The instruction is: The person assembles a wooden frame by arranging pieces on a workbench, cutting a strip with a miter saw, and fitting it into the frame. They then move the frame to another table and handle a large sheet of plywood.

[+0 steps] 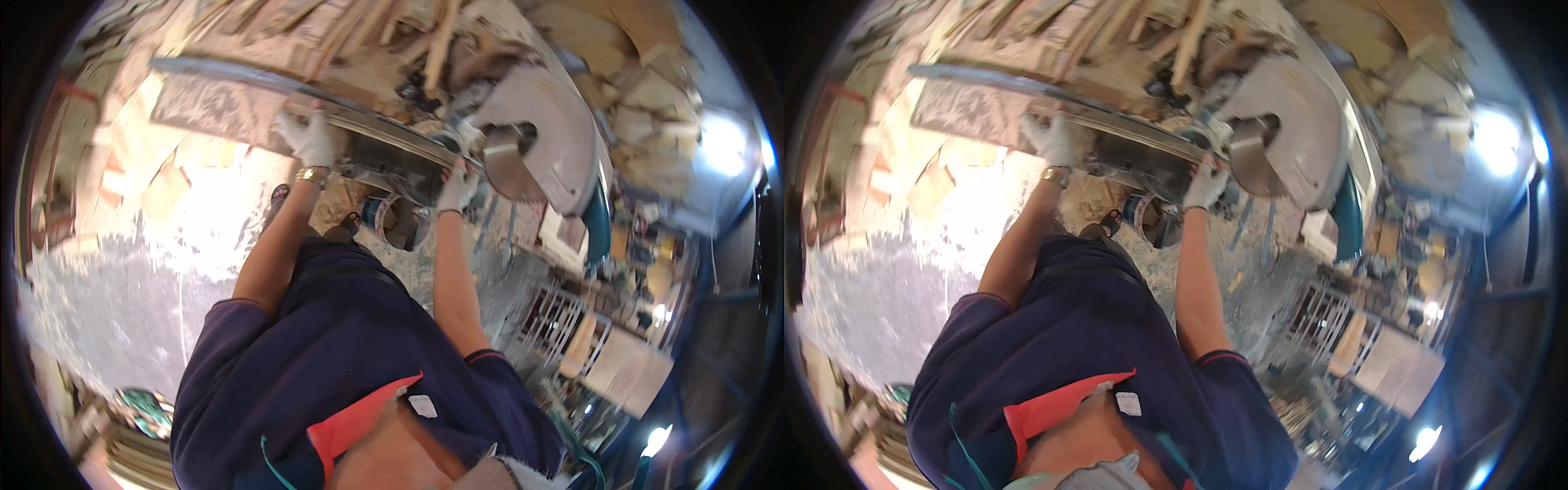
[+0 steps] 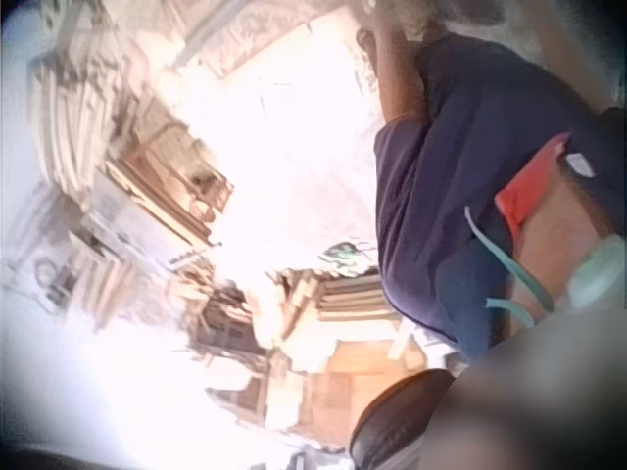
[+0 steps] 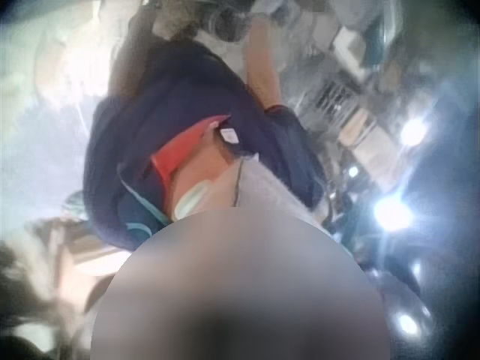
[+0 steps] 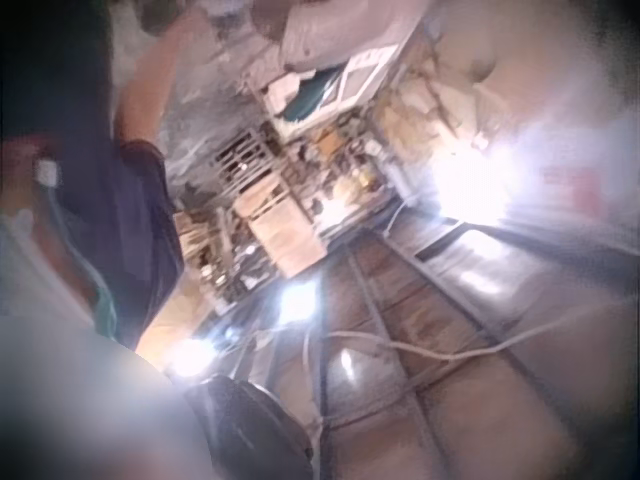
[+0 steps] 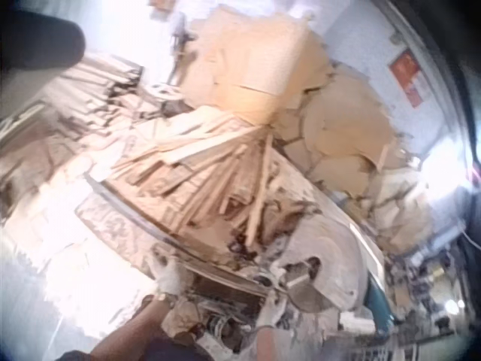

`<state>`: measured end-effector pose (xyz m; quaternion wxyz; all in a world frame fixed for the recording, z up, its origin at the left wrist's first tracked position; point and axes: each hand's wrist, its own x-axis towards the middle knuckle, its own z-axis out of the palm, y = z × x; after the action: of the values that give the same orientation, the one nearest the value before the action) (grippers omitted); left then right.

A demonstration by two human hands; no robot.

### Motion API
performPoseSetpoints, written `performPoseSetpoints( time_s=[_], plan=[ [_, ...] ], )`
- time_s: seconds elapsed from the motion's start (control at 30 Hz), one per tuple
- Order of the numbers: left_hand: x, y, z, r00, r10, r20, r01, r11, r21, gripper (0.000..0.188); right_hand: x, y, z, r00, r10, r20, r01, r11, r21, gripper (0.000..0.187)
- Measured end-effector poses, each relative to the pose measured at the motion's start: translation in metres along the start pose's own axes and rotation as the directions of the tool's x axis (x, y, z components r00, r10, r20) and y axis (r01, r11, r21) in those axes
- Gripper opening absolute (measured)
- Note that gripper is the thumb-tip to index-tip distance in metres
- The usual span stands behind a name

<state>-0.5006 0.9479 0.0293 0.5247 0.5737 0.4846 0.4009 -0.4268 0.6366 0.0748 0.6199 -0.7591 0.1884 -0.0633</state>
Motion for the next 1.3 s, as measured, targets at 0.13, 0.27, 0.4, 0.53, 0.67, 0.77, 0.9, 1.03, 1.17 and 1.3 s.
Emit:
performPoseSetpoints(
  time_s=[0.13, 0.27, 0.4, 0.53, 0.67, 0.77, 0.9, 1.03, 1.17, 1.3],
  plan=[
    [-0.003, 0.013, -0.003, 0.999, -0.028, -0.037, 0.027, 1.0, -0.011, 0.061, 0.005, 0.015, -0.007, 0.995, 0.093, 0.036, -0.097, 0.99, 0.1, 0.035],
    [-0.006, 0.041, -0.014, 0.997, -0.075, -0.031, 0.072, 0.994, -0.086, 0.056, 0.006, 0.01, -0.011, 0.987, 0.148, 0.061, -0.154, 0.983, 0.103, 0.034],
    [-0.006, 0.043, -0.013, 0.989, -0.142, -0.031, 0.139, 0.987, -0.076, 0.053, 0.009, 0.008, -0.007, 0.984, 0.172, 0.045, -0.176, 0.98, 0.097, 0.033],
    [-0.004, 0.04, -0.01, 0.99, -0.132, -0.039, 0.129, 0.988, -0.08, 0.053, 0.011, 0.008, -0.009, 0.985, 0.152, 0.077, -0.16, 0.981, 0.111, 0.032],
    [-0.004, 0.042, -0.01, 0.986, -0.164, -0.029, 0.161, 0.983, -0.088, 0.052, 0.01, 0.009, -0.011, 0.984, 0.156, 0.082, -0.165, 0.978, 0.124, 0.031],
    [-0.004, 0.037, -0.008, 0.99, -0.135, -0.04, 0.132, 0.989, -0.068, 0.052, 0.007, 0.006, -0.009, 0.984, 0.158, 0.078, -0.168, 0.976, 0.139, 0.03],
    [-0.005, 0.032, -0.007, 0.995, -0.077, -0.068, 0.075, 0.997, -0.027, 0.052, 0.004, 0.005, -0.009, 0.984, 0.167, 0.06, -0.175, 0.969, 0.174, 0.029],
    [-0.004, 0.028, -0.006, 0.995, -0.078, -0.057, 0.079, 0.997, 0.016, 0.053, 0.001, 0.004, -0.007, 0.986, 0.159, 0.037, -0.163, 0.974, 0.157, 0.03],
    [-0.005, 0.032, -0.005, 0.992, -0.094, -0.082, 0.096, 0.995, 0.015, 0.054, 0.0, 0.004, -0.008, 0.988, 0.152, 0.035, -0.155, 0.976, 0.153, 0.031],
    [-0.004, 0.035, -0.007, 0.987, -0.156, -0.04, 0.155, 0.988, -0.021, 0.053, 0.002, 0.005, -0.008, 0.986, 0.166, 0.015, -0.166, 0.973, 0.16, 0.032]
  ],
)
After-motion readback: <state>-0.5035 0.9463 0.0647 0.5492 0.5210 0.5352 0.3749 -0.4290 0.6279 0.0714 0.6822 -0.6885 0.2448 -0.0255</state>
